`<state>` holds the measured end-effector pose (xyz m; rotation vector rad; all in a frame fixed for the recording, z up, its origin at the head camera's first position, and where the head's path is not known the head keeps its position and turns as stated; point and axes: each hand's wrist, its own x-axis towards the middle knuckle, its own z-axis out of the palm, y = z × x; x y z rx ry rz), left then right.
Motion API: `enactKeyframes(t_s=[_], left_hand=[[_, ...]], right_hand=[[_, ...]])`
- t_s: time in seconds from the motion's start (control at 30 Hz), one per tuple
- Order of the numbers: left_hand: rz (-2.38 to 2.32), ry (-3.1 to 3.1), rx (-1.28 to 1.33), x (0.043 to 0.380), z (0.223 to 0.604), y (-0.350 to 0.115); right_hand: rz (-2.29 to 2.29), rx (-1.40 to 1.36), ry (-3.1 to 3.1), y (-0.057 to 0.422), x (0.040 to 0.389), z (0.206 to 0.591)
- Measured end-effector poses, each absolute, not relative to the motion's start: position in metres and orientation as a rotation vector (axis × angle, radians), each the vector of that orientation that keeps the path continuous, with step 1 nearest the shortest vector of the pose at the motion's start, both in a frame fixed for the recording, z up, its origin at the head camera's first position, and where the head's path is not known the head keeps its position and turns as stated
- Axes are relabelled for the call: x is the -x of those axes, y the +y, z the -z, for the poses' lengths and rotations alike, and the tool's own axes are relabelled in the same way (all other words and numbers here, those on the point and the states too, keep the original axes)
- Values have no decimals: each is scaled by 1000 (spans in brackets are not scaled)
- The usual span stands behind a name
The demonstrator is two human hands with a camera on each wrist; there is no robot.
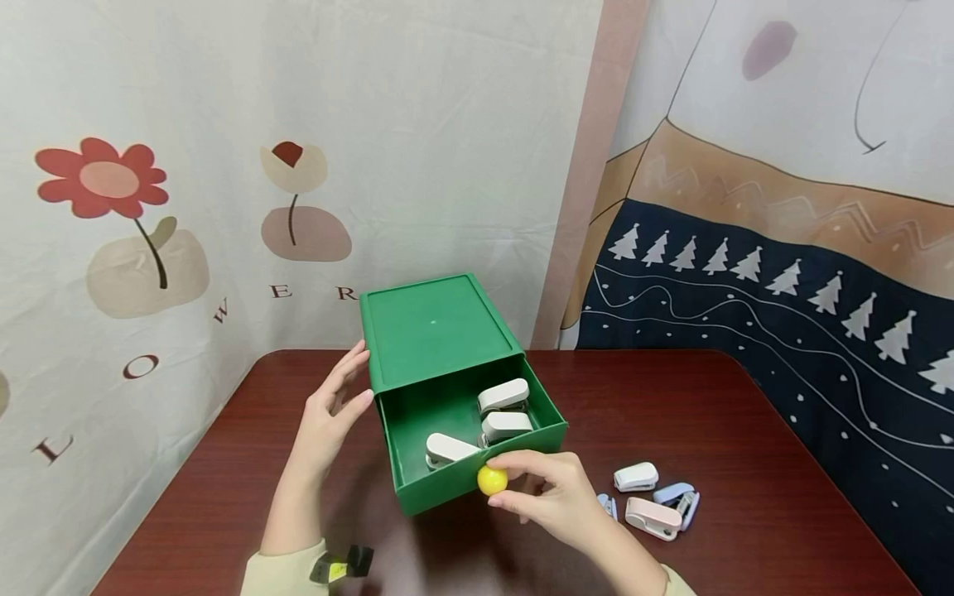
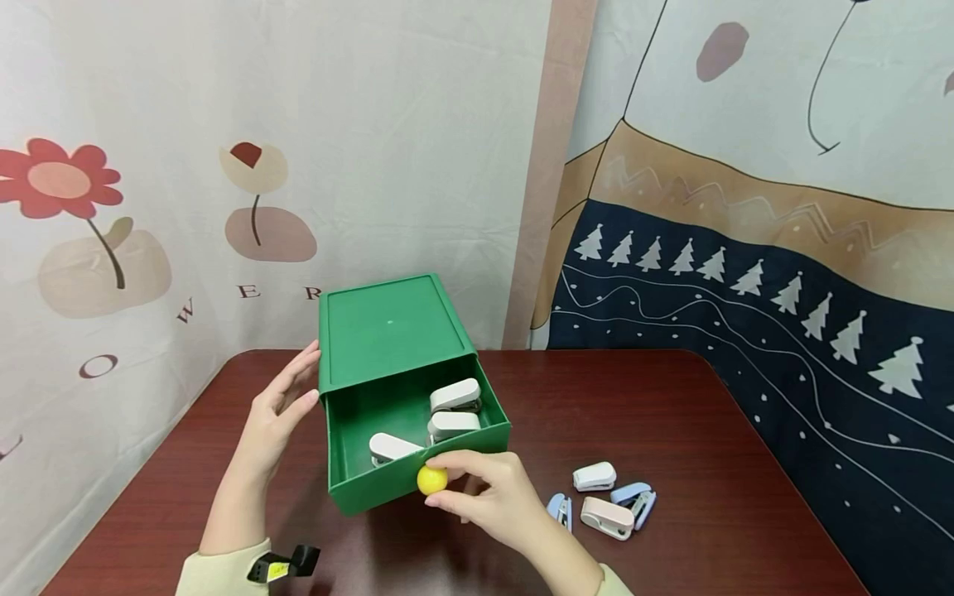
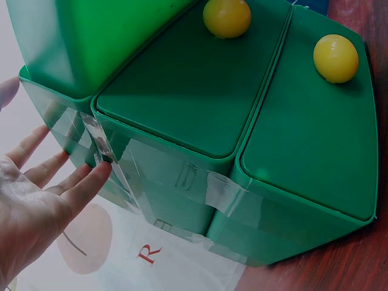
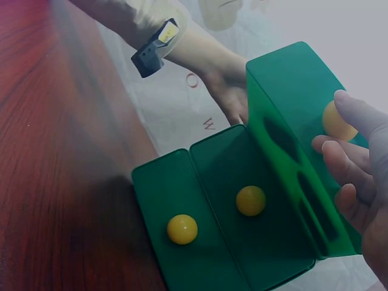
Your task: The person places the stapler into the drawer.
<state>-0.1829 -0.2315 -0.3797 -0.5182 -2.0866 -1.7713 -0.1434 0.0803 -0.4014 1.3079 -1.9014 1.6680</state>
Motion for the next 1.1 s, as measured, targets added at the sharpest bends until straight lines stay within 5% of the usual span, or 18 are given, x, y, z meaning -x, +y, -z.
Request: enactKeyframes(t_s=[1.1], left_hand=[[1798,-2089,511,185,380,-232]], right_hand=[[-1814,-909,-2231,37,205,383]])
